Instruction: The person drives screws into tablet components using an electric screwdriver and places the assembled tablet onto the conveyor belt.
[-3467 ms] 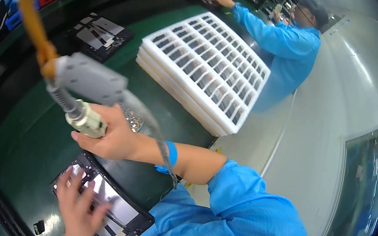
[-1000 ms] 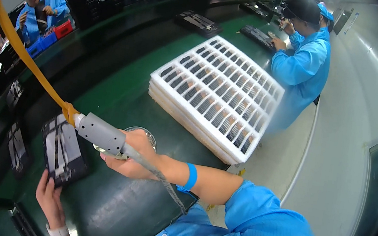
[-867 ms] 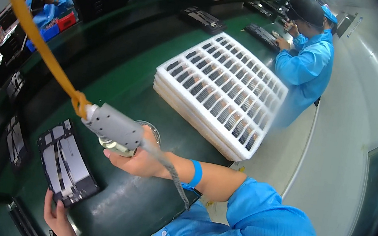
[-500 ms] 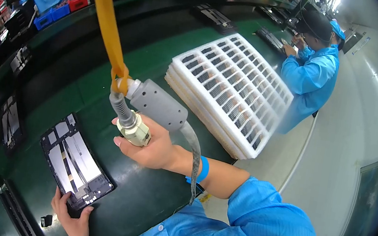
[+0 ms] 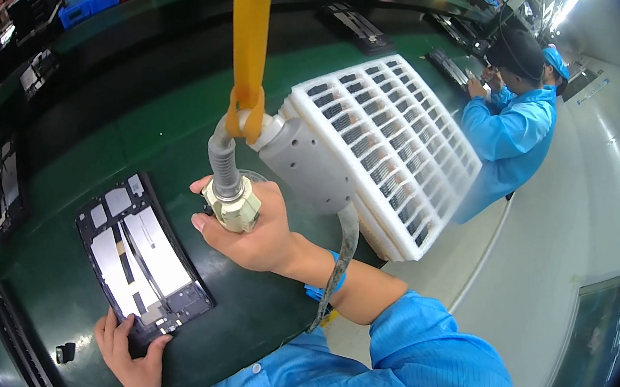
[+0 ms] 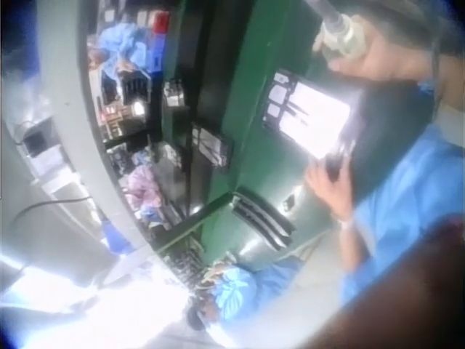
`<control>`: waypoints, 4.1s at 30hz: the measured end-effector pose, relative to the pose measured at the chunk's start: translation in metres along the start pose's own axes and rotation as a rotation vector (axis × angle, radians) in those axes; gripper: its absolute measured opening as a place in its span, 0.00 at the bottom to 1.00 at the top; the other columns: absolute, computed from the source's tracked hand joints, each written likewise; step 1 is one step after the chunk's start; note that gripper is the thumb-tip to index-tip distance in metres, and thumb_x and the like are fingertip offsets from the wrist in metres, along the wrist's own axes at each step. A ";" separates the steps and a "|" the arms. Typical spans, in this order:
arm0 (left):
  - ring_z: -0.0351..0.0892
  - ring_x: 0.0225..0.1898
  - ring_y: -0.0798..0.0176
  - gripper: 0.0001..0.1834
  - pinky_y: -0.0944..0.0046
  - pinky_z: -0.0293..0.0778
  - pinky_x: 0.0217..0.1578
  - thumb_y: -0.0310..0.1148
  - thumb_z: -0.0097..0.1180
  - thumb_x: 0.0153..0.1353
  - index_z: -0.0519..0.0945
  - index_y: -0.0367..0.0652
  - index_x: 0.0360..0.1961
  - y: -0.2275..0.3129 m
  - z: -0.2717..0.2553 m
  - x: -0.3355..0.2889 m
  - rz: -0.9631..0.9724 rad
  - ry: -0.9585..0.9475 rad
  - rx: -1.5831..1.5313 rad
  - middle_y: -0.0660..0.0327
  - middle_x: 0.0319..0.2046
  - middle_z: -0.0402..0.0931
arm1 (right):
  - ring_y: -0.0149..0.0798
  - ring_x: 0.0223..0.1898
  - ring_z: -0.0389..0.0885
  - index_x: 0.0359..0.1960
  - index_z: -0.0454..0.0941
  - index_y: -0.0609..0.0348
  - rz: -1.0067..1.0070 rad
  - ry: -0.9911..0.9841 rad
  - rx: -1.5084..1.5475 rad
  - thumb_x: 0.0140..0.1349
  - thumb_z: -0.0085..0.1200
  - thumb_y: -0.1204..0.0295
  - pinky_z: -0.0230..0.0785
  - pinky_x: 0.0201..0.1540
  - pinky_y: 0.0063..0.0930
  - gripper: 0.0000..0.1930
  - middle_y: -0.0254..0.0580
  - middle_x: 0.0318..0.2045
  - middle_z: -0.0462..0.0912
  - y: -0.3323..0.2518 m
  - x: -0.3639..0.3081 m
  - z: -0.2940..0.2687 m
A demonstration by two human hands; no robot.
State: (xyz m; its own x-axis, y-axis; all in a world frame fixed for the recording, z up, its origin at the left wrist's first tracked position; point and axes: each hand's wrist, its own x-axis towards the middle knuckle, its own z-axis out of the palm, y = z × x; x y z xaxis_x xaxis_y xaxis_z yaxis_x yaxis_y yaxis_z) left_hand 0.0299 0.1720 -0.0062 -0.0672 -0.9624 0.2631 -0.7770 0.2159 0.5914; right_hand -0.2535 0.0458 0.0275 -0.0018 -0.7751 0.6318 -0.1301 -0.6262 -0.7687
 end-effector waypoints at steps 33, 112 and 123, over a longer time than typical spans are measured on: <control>0.59 0.68 0.34 0.32 0.43 0.59 0.65 0.28 0.72 0.46 0.69 0.33 0.51 0.011 0.012 0.006 0.107 0.006 0.168 0.41 0.67 0.62 | 0.25 0.24 0.73 0.44 0.81 0.63 0.063 0.051 0.088 0.55 0.66 0.78 0.66 0.28 0.23 0.14 0.31 0.23 0.77 0.001 -0.004 0.009; 0.76 0.36 0.66 0.12 0.69 0.69 0.41 0.28 0.60 0.63 0.79 0.28 0.43 -0.026 0.084 0.237 0.145 -0.119 -0.253 0.58 0.33 0.76 | 0.27 0.21 0.73 0.42 0.79 0.64 0.106 0.059 -0.037 0.52 0.62 0.80 0.67 0.28 0.20 0.14 0.34 0.23 0.79 0.001 0.004 0.003; 0.76 0.32 0.57 0.11 0.64 0.71 0.37 0.23 0.67 0.52 0.81 0.30 0.35 -0.005 0.058 0.214 0.096 -0.309 -0.302 0.54 0.29 0.74 | 0.22 0.33 0.78 0.49 0.75 0.62 0.360 0.054 0.145 0.53 0.67 0.83 0.74 0.38 0.20 0.21 0.38 0.43 0.80 0.036 0.043 0.004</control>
State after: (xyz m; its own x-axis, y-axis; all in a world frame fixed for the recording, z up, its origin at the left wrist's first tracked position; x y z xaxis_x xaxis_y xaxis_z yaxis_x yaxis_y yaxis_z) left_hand -0.0173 -0.0444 0.0026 -0.3497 -0.9298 0.1149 -0.5436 0.3013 0.7834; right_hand -0.2543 -0.0104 0.0262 -0.0743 -0.9443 0.3206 0.0295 -0.3234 -0.9458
